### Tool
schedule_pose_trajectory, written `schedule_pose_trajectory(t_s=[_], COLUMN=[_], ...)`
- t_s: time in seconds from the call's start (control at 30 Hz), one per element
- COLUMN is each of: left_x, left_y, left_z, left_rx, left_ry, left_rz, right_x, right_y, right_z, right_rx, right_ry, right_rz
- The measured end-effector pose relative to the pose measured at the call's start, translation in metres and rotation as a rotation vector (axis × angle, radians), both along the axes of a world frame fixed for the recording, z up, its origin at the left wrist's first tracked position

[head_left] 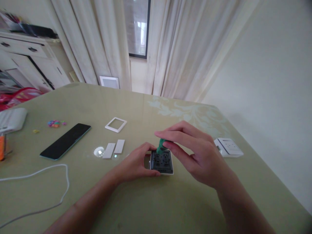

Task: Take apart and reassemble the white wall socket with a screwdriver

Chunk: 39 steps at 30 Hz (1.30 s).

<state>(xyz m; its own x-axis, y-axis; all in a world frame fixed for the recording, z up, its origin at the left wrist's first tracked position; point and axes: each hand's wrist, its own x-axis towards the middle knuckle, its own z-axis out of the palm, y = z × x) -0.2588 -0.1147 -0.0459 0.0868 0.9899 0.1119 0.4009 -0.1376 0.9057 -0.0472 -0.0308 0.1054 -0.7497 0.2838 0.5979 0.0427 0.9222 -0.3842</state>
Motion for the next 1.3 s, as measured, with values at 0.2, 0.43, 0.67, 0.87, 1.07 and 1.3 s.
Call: schedule_pose_trajectory(t_s=[0.2,0.43,0.67,0.87,1.07,1.3], left_x=[0.001,0.001,0.000,-0.001,0.000,0.000], left_y=[0.000,0.001,0.001,0.001,0.001,0.001], left_z=[0.000,-0.001,-0.002,-0.003,-0.002,-0.005], left_rx=[0.006,-0.007,-0.027,-0.026,-0.020,-0.028], left_ry=[-0.010,-0.029,0.006,0.019,0.029,0.050], left_rz=[0.007,-0.006,0.002,0.008,-0.001,-0.001], right_x=[0.004,-0.004,-0.004,-0.001,-0.004,-0.002], right_y=[0.003,0.004,0.007,0.003,0.005,0.005], right_z=[0.003,-0.003,-0.002,0.001,-0.002,0.000], right_rx=[-0.003,0.035,-0.084,-0.050,-0.067,-0.121], right_ry=[-0.081,0.125,0.044,-0.056,0.073,-0.089], right_rz=[-0.025,-0.149,-0.018,-0.076,-0.185,-0.050])
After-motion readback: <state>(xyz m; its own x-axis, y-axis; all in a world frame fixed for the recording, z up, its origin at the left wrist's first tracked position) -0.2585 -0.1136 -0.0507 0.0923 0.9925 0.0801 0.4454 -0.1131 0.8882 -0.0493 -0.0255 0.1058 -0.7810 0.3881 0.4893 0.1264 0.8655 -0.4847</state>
